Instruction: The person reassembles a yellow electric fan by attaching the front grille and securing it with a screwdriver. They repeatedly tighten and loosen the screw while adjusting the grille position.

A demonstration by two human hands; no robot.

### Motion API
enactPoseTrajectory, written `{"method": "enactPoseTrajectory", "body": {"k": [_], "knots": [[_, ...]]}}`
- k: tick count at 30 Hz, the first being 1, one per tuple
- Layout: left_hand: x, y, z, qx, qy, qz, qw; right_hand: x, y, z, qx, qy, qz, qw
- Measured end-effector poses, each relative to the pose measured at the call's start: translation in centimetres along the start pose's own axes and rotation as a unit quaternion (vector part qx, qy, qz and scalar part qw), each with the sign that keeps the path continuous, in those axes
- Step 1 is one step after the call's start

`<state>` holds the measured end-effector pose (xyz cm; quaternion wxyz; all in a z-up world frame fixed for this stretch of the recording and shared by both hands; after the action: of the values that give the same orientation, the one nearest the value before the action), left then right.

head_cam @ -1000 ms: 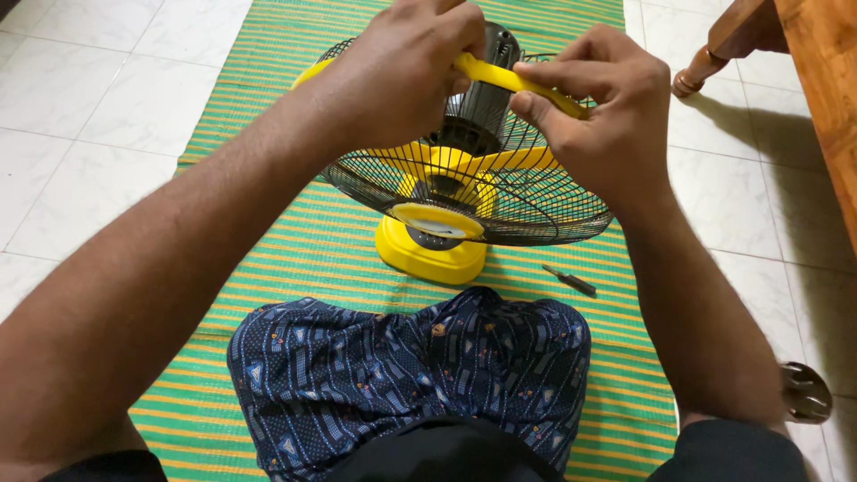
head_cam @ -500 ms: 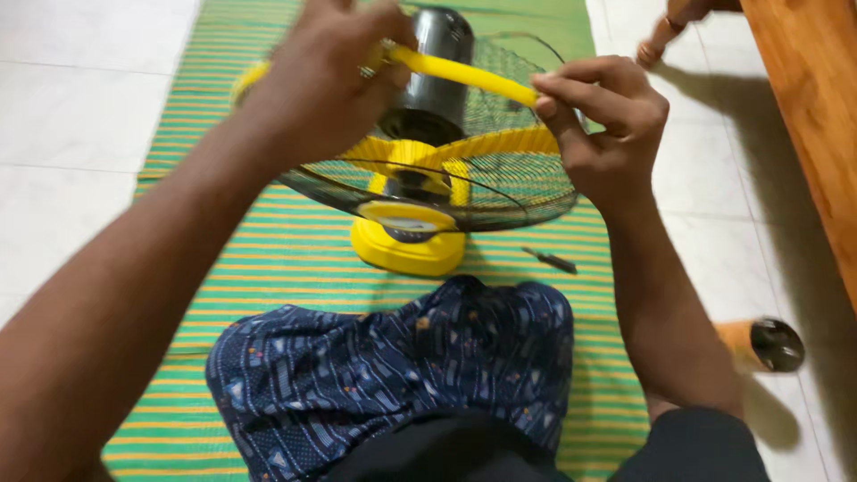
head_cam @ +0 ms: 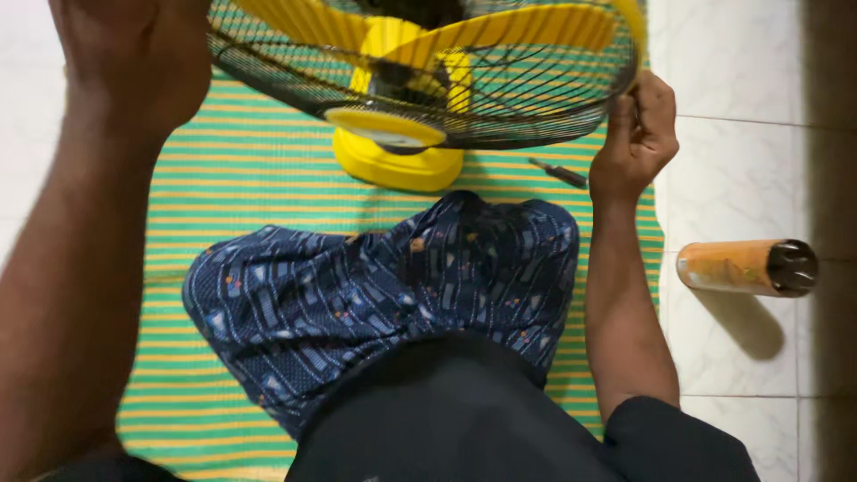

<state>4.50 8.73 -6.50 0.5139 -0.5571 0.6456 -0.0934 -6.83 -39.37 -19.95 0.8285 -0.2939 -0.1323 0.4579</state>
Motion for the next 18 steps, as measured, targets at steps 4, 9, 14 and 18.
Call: {"method": "enactPoseTrajectory", "body": {"k": [4,9,14,18], "knots": [[0.8,4.8,8.6,-0.119,0.157,-0.095,0.976,0.1,3.4,-7.8,0.122,-0.127,-0.032,0.984],[5.0,9.5,17.7,-0.213,0.285,-0.196,0.914,2.5,6.8,-11.8,0.143,-0.273,0.071,0.949],[13.3,13.7,21.5,-0.336,0.457,-0.17,0.806,3.9,7.9,-11.9,0.121,-0.188,0.155,0.962],[17.5,15.1,22.3,-0.354,0.525,-0.195,0.749,3.4,7.7,-12.3,0.184,-0.156,0.116,0.963]]}}
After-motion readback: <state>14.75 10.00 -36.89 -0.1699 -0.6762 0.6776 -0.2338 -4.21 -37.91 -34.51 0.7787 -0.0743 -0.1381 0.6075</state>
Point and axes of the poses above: each hand's wrist, its own y-axis away from the middle knuckle, its own x-axis out of the palm, z = x × y, the point moved 9 cm from there along -y, towards the middle knuckle, and after that the axes turned 1 degree about x, right-handed, at the moved point
